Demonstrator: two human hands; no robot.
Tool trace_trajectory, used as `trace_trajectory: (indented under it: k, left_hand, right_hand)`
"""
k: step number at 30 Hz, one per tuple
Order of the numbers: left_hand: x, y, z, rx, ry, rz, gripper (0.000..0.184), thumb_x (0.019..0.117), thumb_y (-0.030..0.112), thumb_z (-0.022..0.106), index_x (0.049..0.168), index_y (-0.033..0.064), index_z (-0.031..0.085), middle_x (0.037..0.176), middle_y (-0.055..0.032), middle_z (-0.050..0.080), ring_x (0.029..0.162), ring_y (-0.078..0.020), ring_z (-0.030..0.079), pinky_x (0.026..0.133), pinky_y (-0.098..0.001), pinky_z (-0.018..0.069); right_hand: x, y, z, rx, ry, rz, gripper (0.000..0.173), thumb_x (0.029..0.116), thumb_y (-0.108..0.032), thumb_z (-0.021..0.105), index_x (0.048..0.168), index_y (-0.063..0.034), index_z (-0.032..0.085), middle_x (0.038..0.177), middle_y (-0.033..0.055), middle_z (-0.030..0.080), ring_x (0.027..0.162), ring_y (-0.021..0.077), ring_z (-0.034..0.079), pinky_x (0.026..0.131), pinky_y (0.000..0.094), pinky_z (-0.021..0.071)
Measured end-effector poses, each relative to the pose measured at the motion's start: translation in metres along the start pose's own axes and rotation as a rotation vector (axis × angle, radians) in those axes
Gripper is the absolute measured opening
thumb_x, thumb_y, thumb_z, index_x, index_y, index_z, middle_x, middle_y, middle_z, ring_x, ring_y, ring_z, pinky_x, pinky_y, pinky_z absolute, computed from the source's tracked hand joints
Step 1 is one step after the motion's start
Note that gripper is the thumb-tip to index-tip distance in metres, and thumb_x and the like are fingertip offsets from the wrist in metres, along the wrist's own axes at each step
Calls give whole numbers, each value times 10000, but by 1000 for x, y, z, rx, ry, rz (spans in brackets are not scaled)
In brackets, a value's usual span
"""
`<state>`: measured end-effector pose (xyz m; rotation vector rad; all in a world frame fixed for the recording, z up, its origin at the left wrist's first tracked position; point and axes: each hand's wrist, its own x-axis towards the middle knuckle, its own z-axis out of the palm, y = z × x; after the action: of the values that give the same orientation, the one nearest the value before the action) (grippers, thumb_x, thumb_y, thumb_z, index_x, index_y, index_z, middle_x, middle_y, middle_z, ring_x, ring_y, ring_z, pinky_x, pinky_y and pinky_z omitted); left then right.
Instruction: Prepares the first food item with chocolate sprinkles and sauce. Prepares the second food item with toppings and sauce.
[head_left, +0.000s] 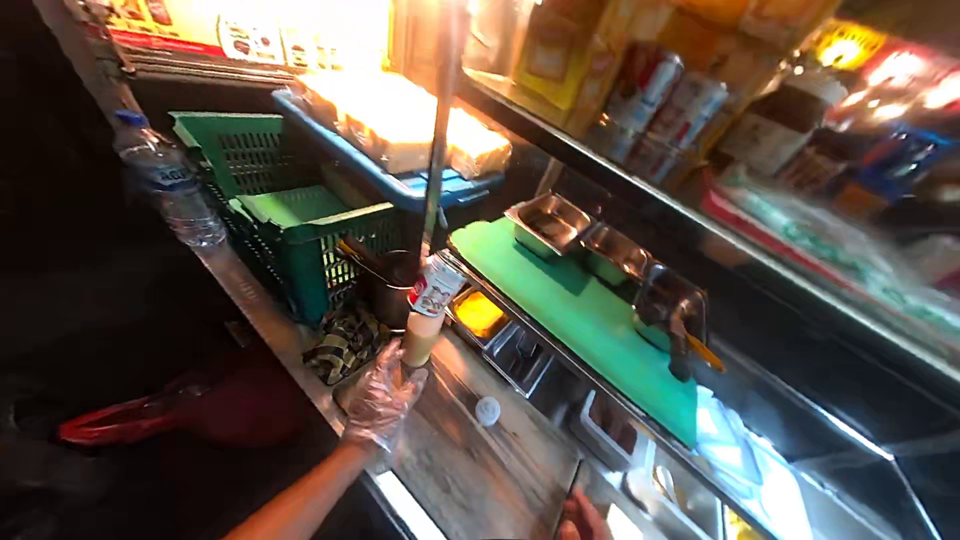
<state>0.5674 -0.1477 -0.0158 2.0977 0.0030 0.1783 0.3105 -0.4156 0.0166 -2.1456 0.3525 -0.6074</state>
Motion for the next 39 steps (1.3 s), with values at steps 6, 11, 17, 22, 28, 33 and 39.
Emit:
trace_trajectory:
  k: [6, 11, 17, 22, 28, 33, 39]
  left_hand:
    - [83, -15, 8, 51, -127, -64, 1302, 623, 468, 954, 1649, 211, 196, 1649, -109, 341, 1458, -309, 424, 1173, -533, 389]
    - [113, -20, 50, 74, -159, -39, 1107, 637, 483, 905, 1558, 136, 397, 1475, -106, 559, 1349, -255, 543, 1129, -485, 448]
    - [114, -23, 47, 116, -195, 52, 709, 759, 450, 810, 1348, 111, 607, 1280, -114, 673, 1192, -265, 641, 1036, -493, 511]
    - [76, -9, 3, 58, -188, 93, 701, 747, 495, 814, 1320, 136, 630, 1241, -78, 691, 1167, -212, 650, 1032, -443, 519]
    - [44, 4, -26, -7, -238, 112, 750, 726, 526, 836, 1320, 113, 637, 1231, -72, 704, 1165, -178, 655, 1047, -403, 513]
    - [31, 9, -26, -4, -234, 148, 777, 724, 538, 833, 1334, 102, 629, 1243, -95, 702, 1168, -206, 662, 1041, -421, 519]
    - [25, 18, -25, -30, -301, 128, 872, 718, 562, 838, 1409, 101, 573, 1332, -84, 663, 1247, -184, 619, 1097, -394, 484]
  right_hand:
    - [153, -106, 99, -130, -186, -506, 556, 877, -186, 734, 1401, -43, 613, 1396, 177, 605, 1258, 228, 615, 965, 364, 591]
    - [245, -144, 187, -551, -281, -593, 924, 763, -527, 805, 1569, -265, 439, 1648, 157, 339, 1510, 339, 350, 1141, 550, 428]
    - [249, -136, 225, -395, -113, -627, 873, 671, -457, 880, 1454, -223, 574, 1469, 195, 493, 1319, 342, 526, 994, 535, 535]
    - [231, -147, 190, -219, -178, -615, 926, 637, -457, 906, 1458, -193, 568, 1456, 174, 489, 1298, 301, 536, 1016, 506, 540]
    - [216, -153, 163, -102, -277, -494, 896, 659, -443, 914, 1451, -190, 580, 1442, 143, 502, 1269, 225, 563, 989, 419, 573]
    - [206, -143, 154, 109, -323, -315, 916, 641, -332, 960, 1425, -58, 571, 1395, 183, 524, 1210, 233, 614, 946, 372, 615]
    - [205, -142, 130, 398, -407, 151, 947, 736, -326, 887, 1500, 0, 432, 1311, 179, 636, 1131, 240, 676, 943, 390, 604]
